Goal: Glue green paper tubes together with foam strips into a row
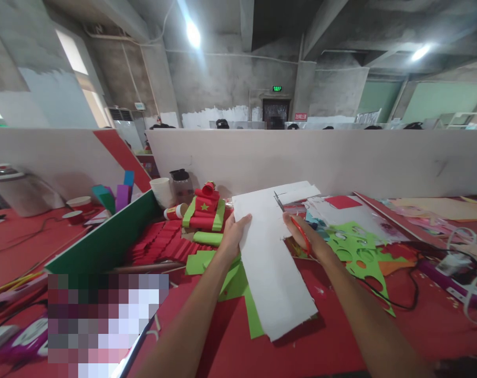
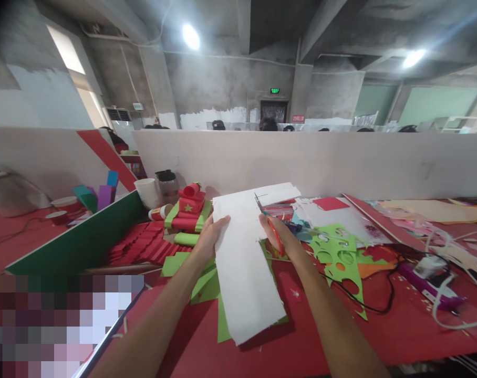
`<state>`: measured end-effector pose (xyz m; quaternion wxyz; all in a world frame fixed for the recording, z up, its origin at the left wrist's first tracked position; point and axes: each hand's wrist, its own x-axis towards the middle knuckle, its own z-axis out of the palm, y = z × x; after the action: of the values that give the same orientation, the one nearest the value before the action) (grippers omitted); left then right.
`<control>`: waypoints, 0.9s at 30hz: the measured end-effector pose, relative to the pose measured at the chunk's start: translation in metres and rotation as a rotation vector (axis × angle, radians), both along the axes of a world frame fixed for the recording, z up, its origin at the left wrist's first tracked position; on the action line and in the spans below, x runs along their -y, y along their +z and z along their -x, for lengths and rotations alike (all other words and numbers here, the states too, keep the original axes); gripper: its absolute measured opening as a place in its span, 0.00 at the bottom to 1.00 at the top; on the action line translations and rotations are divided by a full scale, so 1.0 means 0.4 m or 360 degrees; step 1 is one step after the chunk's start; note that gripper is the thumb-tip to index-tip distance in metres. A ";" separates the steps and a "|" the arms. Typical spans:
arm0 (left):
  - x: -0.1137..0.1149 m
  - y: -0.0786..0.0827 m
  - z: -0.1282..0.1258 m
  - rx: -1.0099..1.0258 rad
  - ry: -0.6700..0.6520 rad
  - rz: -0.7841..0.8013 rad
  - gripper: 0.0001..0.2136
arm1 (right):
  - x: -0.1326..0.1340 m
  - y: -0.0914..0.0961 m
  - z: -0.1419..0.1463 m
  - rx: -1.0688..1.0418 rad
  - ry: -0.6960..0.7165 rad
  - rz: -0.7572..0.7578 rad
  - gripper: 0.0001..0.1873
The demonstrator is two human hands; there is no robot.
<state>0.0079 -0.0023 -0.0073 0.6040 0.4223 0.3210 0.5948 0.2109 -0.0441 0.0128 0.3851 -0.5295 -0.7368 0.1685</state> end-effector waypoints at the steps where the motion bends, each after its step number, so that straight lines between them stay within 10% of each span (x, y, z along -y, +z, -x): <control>1: 0.000 0.000 0.000 -0.0005 0.0008 -0.0002 0.21 | -0.002 -0.001 0.001 -0.0006 -0.0012 -0.0008 0.24; 27: 0.007 0.026 0.016 -0.0128 0.0021 -0.0067 0.19 | 0.001 -0.003 0.010 0.0004 -0.0123 -0.0029 0.26</control>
<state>0.0016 -0.0050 0.0031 0.5776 0.4564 0.3351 0.5880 0.2068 -0.0444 0.0117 0.3953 -0.5542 -0.7178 0.1461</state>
